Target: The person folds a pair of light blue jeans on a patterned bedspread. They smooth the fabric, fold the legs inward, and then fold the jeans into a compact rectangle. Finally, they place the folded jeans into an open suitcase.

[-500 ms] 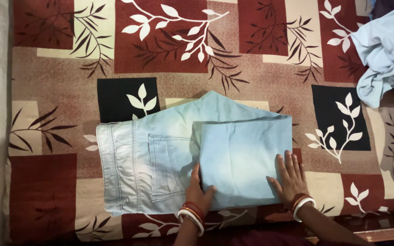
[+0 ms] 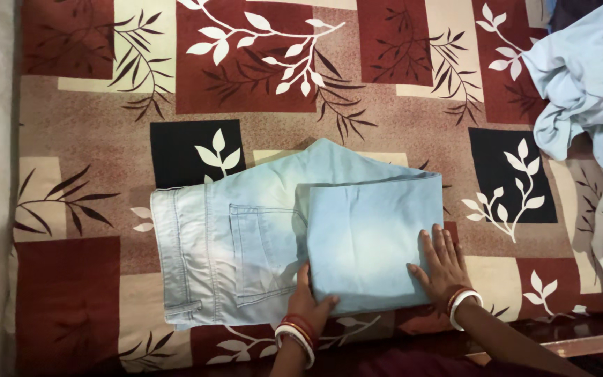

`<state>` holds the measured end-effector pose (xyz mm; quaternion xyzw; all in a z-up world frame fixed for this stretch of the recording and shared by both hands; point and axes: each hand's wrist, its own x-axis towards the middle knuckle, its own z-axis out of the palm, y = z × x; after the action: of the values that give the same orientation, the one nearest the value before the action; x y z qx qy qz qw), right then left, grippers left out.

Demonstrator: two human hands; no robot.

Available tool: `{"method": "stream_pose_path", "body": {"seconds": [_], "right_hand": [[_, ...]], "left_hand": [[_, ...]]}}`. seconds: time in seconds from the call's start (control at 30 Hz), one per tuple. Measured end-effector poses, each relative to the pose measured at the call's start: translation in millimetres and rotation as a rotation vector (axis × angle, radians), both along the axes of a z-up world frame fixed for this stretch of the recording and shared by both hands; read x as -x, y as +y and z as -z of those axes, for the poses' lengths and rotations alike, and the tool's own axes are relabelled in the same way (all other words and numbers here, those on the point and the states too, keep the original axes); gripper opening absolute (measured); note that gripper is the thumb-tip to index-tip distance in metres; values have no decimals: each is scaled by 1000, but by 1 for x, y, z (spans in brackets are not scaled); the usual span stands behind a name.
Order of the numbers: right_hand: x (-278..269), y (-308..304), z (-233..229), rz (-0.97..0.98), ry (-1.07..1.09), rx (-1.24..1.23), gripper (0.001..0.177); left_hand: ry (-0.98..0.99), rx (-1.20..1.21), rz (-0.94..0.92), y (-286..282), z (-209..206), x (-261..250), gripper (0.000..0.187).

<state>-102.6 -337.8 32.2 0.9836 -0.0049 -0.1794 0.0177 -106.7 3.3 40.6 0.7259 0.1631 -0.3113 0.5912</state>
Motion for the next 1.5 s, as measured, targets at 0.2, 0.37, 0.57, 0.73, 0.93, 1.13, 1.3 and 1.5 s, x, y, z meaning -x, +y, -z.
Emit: {"method": "stream_pose_path", "body": {"seconds": [0.2, 0.37, 0.57, 0.73, 0.93, 1.13, 1.3, 1.5], "right_hand": [[16, -1, -6, -57, -34, -8, 83], [13, 4, -11, -13, 79, 57, 82], [10, 5, -13, 27, 132, 94, 80], [13, 12, -7, 86, 83, 88, 80], [1, 48, -26, 30, 62, 82, 79], [-40, 111, -47, -131, 176, 41, 80], [-70, 138, -60, -298, 140, 7, 80], [-79, 151, -59, -229, 381, 42, 81]], "left_hand": [[-26, -12, -46, 2, 12, 13, 81], [106, -40, 89, 13, 3, 0, 65], [20, -96, 195, 29, 3, -2, 55], [-66, -236, 71, 28, -1, -6, 47], [-175, -370, -211, 89, -22, -33, 37], [-117, -733, -420, 155, -35, -58, 70], [180, -754, -392, 190, -36, -66, 103], [190, -712, -254, 217, -10, -58, 107]]}}
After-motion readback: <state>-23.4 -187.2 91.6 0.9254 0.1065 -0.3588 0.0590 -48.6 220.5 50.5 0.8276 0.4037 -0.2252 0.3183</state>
